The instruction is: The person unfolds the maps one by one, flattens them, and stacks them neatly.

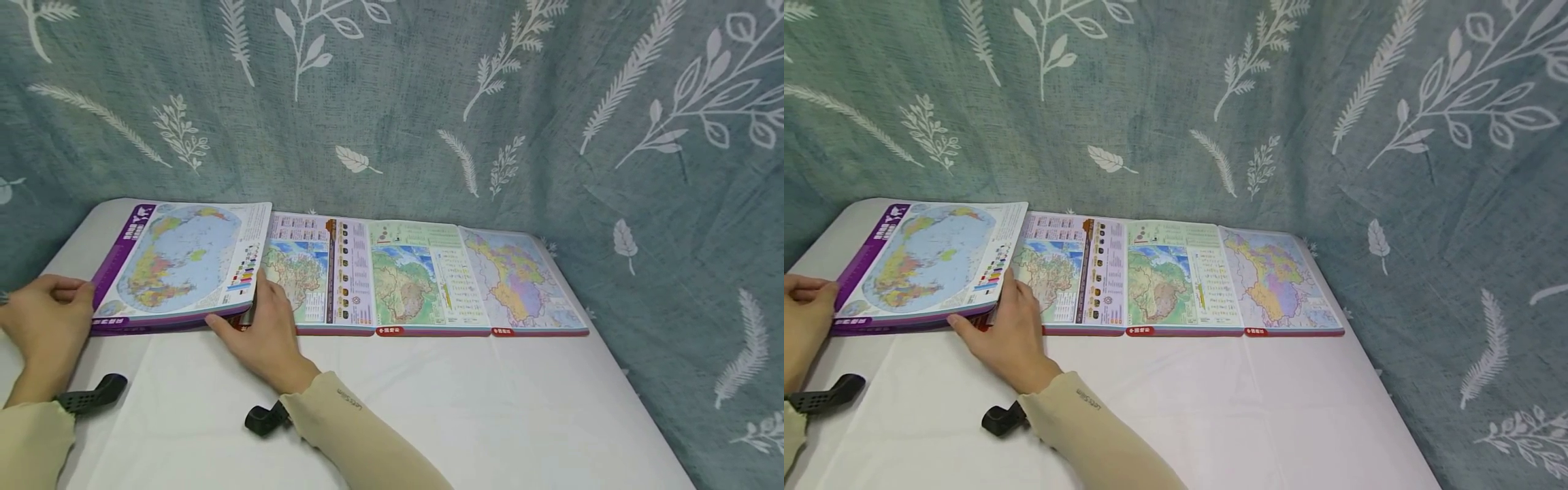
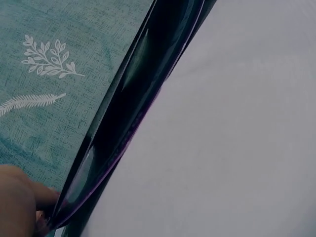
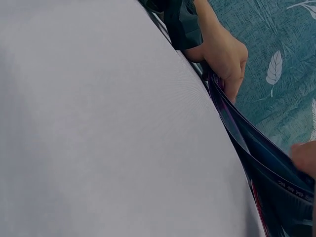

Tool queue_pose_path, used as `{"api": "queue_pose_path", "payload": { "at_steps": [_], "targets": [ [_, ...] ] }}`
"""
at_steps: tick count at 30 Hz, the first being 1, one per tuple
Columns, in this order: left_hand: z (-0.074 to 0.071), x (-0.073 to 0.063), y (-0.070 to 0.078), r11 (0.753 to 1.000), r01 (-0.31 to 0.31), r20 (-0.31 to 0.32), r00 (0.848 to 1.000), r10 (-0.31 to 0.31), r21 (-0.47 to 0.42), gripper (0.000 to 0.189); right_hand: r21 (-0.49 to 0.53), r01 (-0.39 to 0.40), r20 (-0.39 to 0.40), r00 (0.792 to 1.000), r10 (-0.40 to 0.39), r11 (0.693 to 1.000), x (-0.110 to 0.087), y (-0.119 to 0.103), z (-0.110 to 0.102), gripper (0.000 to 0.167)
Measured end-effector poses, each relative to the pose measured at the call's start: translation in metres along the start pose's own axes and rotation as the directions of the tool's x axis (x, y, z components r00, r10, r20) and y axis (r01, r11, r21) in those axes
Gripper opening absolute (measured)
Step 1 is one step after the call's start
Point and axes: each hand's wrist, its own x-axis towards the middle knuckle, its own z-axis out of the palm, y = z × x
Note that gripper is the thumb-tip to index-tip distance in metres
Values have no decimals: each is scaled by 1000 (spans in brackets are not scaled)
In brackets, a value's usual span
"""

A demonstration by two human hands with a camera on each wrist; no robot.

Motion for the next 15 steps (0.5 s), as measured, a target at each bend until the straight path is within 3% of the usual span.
{"api": "queue_pose_path", "payload": {
  "at_steps": [9,15],
  "targets": [
    [-1,-7,6,999,-37,50,998,36,5,31,-63,-20,21,1000,22,998,-4,4,-2,106],
    [-3,-4,5,994,-106,74,992,106,0,28,-68,-41,13,999,42,997,-7,6,-6,106]
  ]
}}
